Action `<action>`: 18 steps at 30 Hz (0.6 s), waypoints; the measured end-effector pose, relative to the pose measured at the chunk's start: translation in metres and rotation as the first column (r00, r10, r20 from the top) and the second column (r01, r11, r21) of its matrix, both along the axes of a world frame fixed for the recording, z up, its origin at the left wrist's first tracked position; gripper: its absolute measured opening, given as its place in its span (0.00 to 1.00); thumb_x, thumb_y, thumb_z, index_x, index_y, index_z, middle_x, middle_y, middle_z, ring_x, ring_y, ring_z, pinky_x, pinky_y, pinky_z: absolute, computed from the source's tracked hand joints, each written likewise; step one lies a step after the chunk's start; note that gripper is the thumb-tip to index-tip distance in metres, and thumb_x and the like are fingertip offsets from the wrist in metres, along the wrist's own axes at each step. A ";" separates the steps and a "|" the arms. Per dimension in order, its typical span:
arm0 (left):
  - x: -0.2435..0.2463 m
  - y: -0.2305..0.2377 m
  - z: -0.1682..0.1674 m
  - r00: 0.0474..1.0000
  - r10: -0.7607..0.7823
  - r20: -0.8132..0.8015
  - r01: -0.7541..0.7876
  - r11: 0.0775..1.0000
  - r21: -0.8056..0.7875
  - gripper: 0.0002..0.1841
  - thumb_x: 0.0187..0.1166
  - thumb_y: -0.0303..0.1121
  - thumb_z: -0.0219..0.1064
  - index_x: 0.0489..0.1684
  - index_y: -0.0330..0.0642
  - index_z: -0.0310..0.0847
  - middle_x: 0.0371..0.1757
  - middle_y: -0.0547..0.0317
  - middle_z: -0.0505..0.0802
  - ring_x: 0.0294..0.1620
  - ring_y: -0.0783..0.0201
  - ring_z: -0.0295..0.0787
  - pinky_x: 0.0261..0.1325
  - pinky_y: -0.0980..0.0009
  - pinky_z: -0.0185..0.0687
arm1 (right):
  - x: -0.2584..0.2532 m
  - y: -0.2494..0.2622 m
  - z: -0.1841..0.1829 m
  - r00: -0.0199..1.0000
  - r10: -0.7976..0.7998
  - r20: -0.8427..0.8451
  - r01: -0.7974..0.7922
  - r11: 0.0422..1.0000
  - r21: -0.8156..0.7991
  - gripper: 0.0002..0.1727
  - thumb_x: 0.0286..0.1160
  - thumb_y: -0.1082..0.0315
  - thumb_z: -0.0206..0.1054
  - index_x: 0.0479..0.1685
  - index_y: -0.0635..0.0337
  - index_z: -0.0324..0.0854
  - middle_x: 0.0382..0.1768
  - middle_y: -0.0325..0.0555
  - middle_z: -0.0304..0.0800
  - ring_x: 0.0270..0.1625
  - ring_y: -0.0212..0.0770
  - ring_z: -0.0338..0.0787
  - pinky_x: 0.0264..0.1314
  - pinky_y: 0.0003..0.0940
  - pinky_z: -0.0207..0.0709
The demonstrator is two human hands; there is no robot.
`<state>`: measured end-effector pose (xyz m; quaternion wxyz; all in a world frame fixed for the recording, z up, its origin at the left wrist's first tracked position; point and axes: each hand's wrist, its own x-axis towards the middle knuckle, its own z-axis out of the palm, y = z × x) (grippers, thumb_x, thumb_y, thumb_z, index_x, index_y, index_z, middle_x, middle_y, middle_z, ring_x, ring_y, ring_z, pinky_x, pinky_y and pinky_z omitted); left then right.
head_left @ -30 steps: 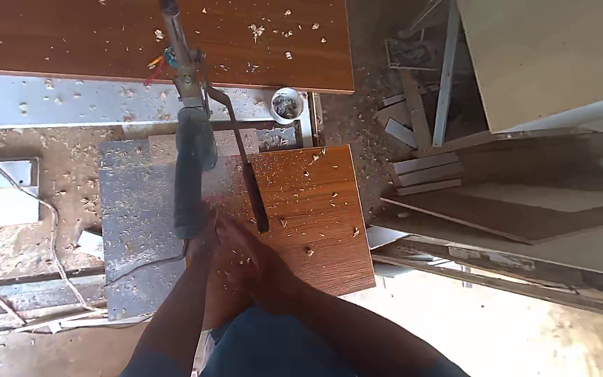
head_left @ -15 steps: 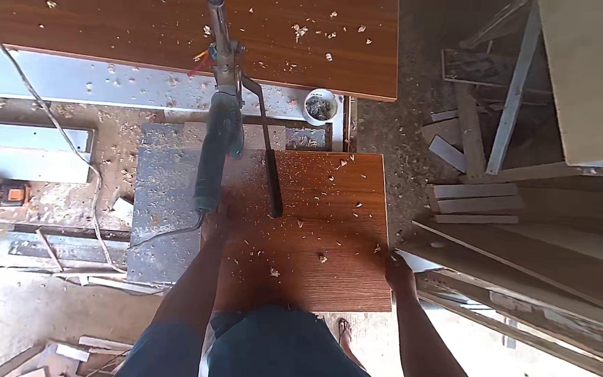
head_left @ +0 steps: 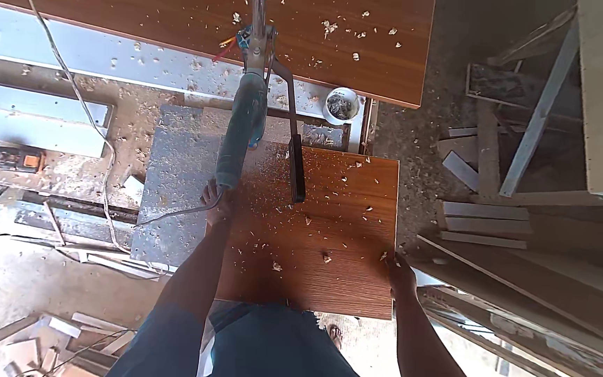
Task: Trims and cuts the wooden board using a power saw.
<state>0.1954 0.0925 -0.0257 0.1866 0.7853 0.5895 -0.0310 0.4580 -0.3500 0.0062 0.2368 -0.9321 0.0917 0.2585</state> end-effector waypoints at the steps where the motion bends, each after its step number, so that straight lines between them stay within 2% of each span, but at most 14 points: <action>1: 0.000 0.002 0.002 1.000 0.004 0.016 -0.004 1.000 -0.002 0.42 0.75 0.59 0.67 0.90 0.52 0.62 0.93 0.47 0.62 0.93 0.43 0.54 0.88 0.39 0.49 | 0.000 0.002 0.000 1.000 0.002 0.002 -0.002 1.000 0.005 0.27 0.91 0.53 0.58 0.83 0.56 0.73 0.71 0.65 0.84 0.76 0.62 0.81 0.77 0.67 0.68; 6: -0.005 0.012 0.008 0.987 0.078 0.137 -0.077 0.997 -0.008 0.37 0.73 0.53 0.73 0.83 0.50 0.72 0.86 0.46 0.73 0.85 0.38 0.65 0.79 0.35 0.63 | -0.009 0.010 0.001 1.000 0.008 0.001 -0.008 1.000 0.027 0.26 0.90 0.54 0.60 0.81 0.56 0.75 0.65 0.65 0.87 0.72 0.63 0.84 0.73 0.67 0.72; 9: -0.013 0.025 0.018 0.984 0.109 0.141 -0.099 0.992 -0.074 0.34 0.74 0.55 0.73 0.80 0.52 0.75 0.85 0.46 0.75 0.84 0.36 0.67 0.79 0.33 0.63 | -0.017 0.018 0.001 0.999 0.024 -0.021 -0.023 0.999 0.028 0.27 0.90 0.53 0.60 0.81 0.56 0.75 0.69 0.66 0.85 0.74 0.64 0.82 0.74 0.68 0.70; 12: -0.025 0.040 0.015 0.983 0.133 0.125 -0.119 0.986 -0.113 0.33 0.75 0.57 0.72 0.76 0.51 0.79 0.83 0.45 0.77 0.84 0.36 0.68 0.77 0.32 0.64 | -0.027 0.027 0.001 0.999 0.028 -0.035 -0.027 0.999 0.032 0.26 0.90 0.52 0.60 0.81 0.54 0.76 0.66 0.66 0.86 0.72 0.64 0.83 0.72 0.69 0.71; 15: -0.040 0.052 0.015 0.984 0.101 0.144 -0.094 0.994 -0.053 0.31 0.77 0.52 0.72 0.78 0.48 0.76 0.83 0.43 0.76 0.83 0.35 0.68 0.77 0.31 0.64 | -0.040 0.040 0.002 0.998 0.035 -0.055 -0.033 0.999 0.025 0.26 0.89 0.51 0.61 0.80 0.53 0.76 0.65 0.65 0.87 0.71 0.63 0.84 0.72 0.69 0.72; 18: -0.052 0.066 0.014 0.985 0.081 0.150 -0.080 0.997 -0.013 0.27 0.82 0.44 0.68 0.79 0.48 0.75 0.82 0.42 0.76 0.81 0.33 0.70 0.73 0.29 0.66 | -0.053 0.055 0.005 0.997 0.017 -0.076 -0.015 1.000 0.028 0.27 0.89 0.51 0.61 0.81 0.52 0.75 0.62 0.64 0.89 0.67 0.62 0.87 0.69 0.67 0.75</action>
